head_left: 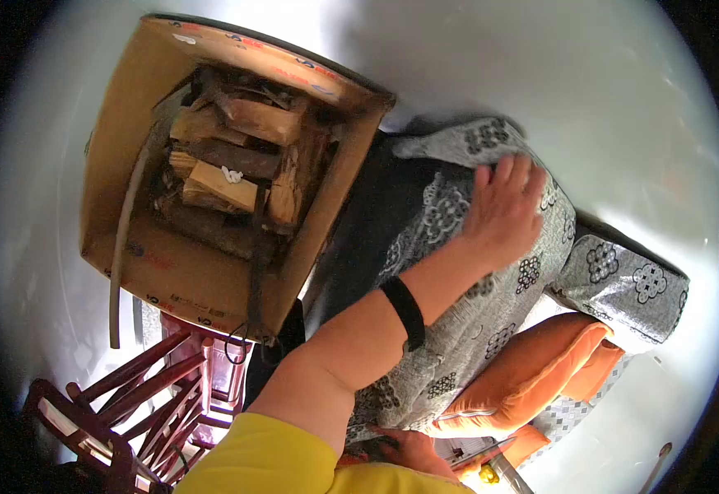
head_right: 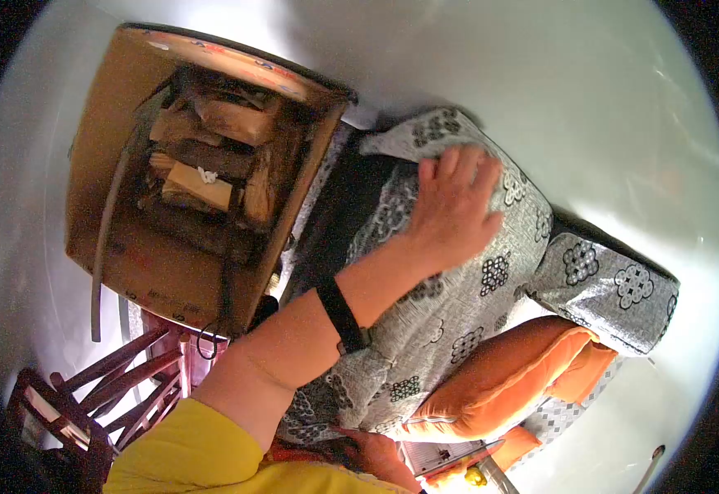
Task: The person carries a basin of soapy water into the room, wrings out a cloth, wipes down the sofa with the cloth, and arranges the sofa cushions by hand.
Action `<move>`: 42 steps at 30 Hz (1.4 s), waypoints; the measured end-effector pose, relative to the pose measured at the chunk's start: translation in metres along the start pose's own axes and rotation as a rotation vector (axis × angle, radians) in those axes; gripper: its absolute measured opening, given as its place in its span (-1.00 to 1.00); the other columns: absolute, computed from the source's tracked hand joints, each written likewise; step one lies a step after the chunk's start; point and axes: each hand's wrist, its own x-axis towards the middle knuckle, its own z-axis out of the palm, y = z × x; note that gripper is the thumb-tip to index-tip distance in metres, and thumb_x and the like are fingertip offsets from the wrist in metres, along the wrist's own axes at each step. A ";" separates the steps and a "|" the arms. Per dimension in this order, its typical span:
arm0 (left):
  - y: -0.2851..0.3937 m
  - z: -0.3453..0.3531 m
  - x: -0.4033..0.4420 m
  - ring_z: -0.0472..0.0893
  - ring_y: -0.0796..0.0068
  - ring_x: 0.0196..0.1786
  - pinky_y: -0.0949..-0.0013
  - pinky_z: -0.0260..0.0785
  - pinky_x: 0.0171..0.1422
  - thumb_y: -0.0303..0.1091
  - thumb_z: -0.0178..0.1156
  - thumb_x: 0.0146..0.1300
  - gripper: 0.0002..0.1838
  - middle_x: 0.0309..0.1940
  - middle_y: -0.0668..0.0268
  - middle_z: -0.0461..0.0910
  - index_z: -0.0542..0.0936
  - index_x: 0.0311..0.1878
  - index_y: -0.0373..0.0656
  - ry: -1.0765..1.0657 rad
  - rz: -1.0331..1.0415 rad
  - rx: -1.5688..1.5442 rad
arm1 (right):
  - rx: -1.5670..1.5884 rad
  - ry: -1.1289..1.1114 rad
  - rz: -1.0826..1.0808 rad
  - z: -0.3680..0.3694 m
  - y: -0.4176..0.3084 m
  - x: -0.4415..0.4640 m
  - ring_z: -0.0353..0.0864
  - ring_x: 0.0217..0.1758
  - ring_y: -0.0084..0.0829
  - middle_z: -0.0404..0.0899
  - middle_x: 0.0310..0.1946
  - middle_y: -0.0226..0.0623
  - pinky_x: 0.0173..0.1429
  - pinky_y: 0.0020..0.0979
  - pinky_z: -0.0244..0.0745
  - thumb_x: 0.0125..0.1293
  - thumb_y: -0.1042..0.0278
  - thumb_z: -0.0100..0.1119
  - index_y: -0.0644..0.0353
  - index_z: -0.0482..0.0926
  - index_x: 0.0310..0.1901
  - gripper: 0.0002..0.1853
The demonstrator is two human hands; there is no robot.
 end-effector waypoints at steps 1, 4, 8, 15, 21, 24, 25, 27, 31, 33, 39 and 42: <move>0.000 -0.002 0.004 0.30 0.16 0.07 0.00 0.12 0.09 -0.28 0.22 -0.08 -0.35 -0.05 0.12 0.37 0.32 0.15 -0.22 0.026 -0.018 0.177 | 0.019 0.066 -0.056 0.002 0.002 0.000 0.62 -0.30 -0.16 0.62 -0.37 -0.18 -0.11 -0.23 0.52 0.12 0.10 0.14 -0.50 0.39 0.13 -0.51; -0.012 0.009 0.009 0.25 0.20 0.13 0.02 0.10 0.13 -0.18 0.22 -0.08 -0.30 0.00 0.14 0.34 0.31 0.16 -0.30 -0.020 0.089 0.393 | 0.048 0.074 -0.004 0.004 -0.002 0.005 0.62 -0.33 -0.21 0.63 -0.38 -0.21 -0.16 -0.24 0.52 0.11 0.10 0.15 -0.48 0.46 0.07 -0.57; -0.009 0.011 0.020 0.25 0.24 0.14 0.02 0.14 0.13 -0.06 0.18 -0.04 -0.33 -0.01 0.16 0.34 0.37 0.08 -0.34 -0.136 0.093 0.497 | 0.071 0.145 -0.062 0.010 0.000 0.009 0.62 -0.33 -0.14 0.62 -0.35 -0.22 -0.25 -0.15 0.52 0.16 0.03 0.10 -0.43 0.51 0.01 -0.66; -0.007 0.015 0.013 0.25 0.25 0.15 0.04 0.17 0.13 -0.04 0.14 0.01 -0.40 -0.01 0.18 0.34 0.43 0.01 -0.34 -0.169 0.098 0.514 | 0.128 0.222 -0.080 0.023 0.006 0.012 0.62 -0.30 -0.15 0.62 -0.36 -0.23 -0.23 -0.16 0.51 0.15 0.04 0.11 -0.40 0.52 -0.01 -0.68; 0.000 0.016 -0.007 0.24 0.12 0.19 0.06 0.13 0.23 -0.17 0.16 0.05 -0.41 0.04 0.13 0.33 0.34 0.12 -0.30 -0.108 0.179 0.605 | 0.131 0.280 -0.085 0.024 -0.001 0.001 0.60 -0.23 -0.11 0.60 -0.29 -0.18 -0.17 -0.14 0.49 0.15 0.07 0.12 -0.41 0.45 0.05 -0.62; 0.016 0.001 -0.038 0.22 0.05 0.23 0.00 0.08 0.27 -0.26 0.20 0.03 -0.38 0.09 0.07 0.31 0.29 0.17 -0.26 -0.174 0.172 0.580 | 0.183 0.327 -0.111 0.035 0.002 -0.004 0.60 -0.28 -0.10 0.60 -0.35 -0.15 -0.18 -0.14 0.49 0.14 0.06 0.13 -0.41 0.41 0.10 -0.57; 0.030 -0.009 -0.047 0.21 0.03 0.25 -0.02 0.05 0.28 -0.29 0.21 0.01 -0.36 0.12 0.04 0.30 0.28 0.18 -0.24 -0.193 0.094 0.511 | 0.222 0.359 -0.140 0.042 0.004 -0.008 0.60 -0.33 -0.11 0.60 -0.42 -0.15 -0.20 -0.14 0.49 0.13 0.05 0.14 -0.41 0.41 0.11 -0.56; 0.041 -0.028 -0.066 0.22 -0.01 0.26 -0.07 0.00 0.30 -0.34 0.23 -0.04 -0.36 0.10 0.01 0.32 0.28 0.16 -0.23 -0.148 0.102 0.283 | 0.271 0.374 -0.180 0.045 0.005 -0.020 0.60 -0.32 -0.07 0.59 -0.42 -0.11 -0.18 -0.12 0.48 0.15 0.07 0.13 -0.42 0.32 0.16 -0.50; 0.068 -0.055 -0.120 -0.10 -0.10 0.39 -0.01 -0.11 0.39 -0.10 0.25 0.08 -0.08 0.34 -0.11 -0.12 -0.07 0.38 -0.16 -0.314 -0.408 0.293 | 0.323 0.346 -0.273 0.065 0.012 -0.037 0.58 -0.30 0.00 0.57 -0.40 0.01 -0.16 -0.08 0.46 0.19 0.15 0.07 -0.48 0.09 0.28 -0.37; 0.049 -0.055 -0.154 -0.06 0.00 0.40 0.10 -0.07 0.39 -0.02 0.29 0.03 0.00 0.34 -0.10 -0.08 -0.08 0.37 -0.23 -0.330 -0.552 0.233 | 0.353 0.396 -0.311 0.088 0.021 -0.033 0.58 -0.32 0.00 0.56 -0.40 0.02 -0.18 -0.08 0.46 0.19 0.16 0.06 -0.49 0.05 0.30 -0.34; -0.025 -0.050 -0.183 0.36 0.23 0.17 0.23 0.16 0.26 0.04 0.20 0.13 -0.20 0.17 0.13 0.34 0.20 0.28 -0.30 -0.355 -0.972 -0.472 | 0.490 0.462 -0.263 0.126 0.046 -0.072 0.56 -0.27 0.00 0.55 -0.36 0.01 -0.17 -0.09 0.43 0.16 0.26 0.08 -0.42 -0.09 0.36 -0.21; 0.046 -0.049 -0.183 0.36 0.22 0.17 0.22 0.17 0.25 0.15 0.15 0.12 -0.18 0.16 0.14 0.34 0.20 0.29 -0.26 -0.432 -1.011 -0.443 | 0.567 0.517 -0.245 0.150 0.070 -0.076 0.57 -0.27 -0.02 0.55 -0.37 0.01 -0.18 -0.10 0.44 0.14 0.27 0.08 -0.32 -0.02 0.35 -0.25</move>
